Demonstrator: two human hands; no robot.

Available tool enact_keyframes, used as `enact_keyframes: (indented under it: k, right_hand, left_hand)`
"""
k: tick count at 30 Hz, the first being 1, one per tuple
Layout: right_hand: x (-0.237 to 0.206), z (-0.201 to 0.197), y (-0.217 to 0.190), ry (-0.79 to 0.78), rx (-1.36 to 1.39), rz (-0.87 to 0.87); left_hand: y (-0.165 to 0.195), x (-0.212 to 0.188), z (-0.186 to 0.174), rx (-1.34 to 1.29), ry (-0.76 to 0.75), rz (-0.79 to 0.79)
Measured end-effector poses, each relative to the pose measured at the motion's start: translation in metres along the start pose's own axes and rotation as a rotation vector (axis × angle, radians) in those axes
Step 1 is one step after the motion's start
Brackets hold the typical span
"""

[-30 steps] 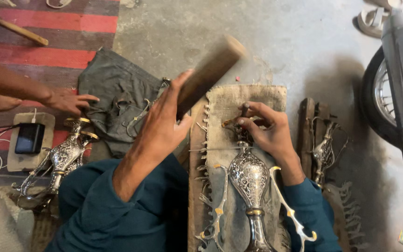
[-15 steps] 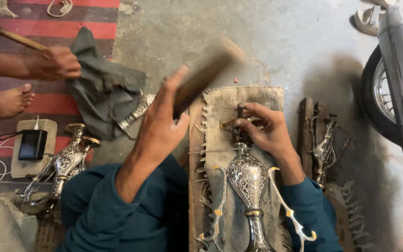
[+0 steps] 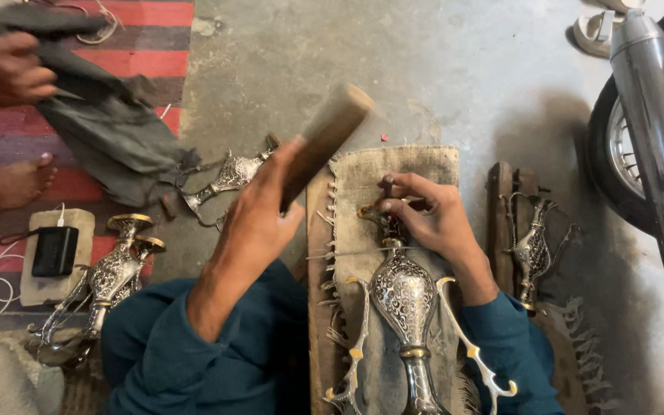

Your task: The person sits on the floor with an ornate silver vase resting on a leather-covered sandbag. They hold a punch against the vase surface and strike it with a wooden mallet, repositioning the vase and punch to work different areas of the decorated body and neck.

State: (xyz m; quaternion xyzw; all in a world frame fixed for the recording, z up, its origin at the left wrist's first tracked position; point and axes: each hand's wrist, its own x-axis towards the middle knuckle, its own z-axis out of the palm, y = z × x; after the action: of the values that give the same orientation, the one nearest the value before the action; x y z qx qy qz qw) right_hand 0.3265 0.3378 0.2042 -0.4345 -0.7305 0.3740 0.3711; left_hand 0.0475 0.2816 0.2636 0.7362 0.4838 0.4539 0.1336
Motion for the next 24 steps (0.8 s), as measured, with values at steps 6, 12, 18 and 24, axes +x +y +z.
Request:
enact_keyframes:
  k: [6,12,18,24]
  right_hand:
    - [0.0,-0.001,-0.002,-0.014,-0.017,-0.021]
    - [-0.002,0.0,-0.002,-0.01,0.02,-0.05]
    - [-0.002,0.003,0.001,-0.031,0.051,-0.024]
    - [-0.005,0.005,0.012,0.06,0.385,-0.022]
  left_hand:
    - [-0.001,-0.001,-0.001,0.088,-0.031,0.014]
    - [0.002,-0.003,-0.003,0.23,-0.119,-0.03]
    - [0.003,-0.006,-0.003,0.131,-0.023,0.022]
    - [0.008,-0.01,-0.013,0.318,-0.134,-0.102]
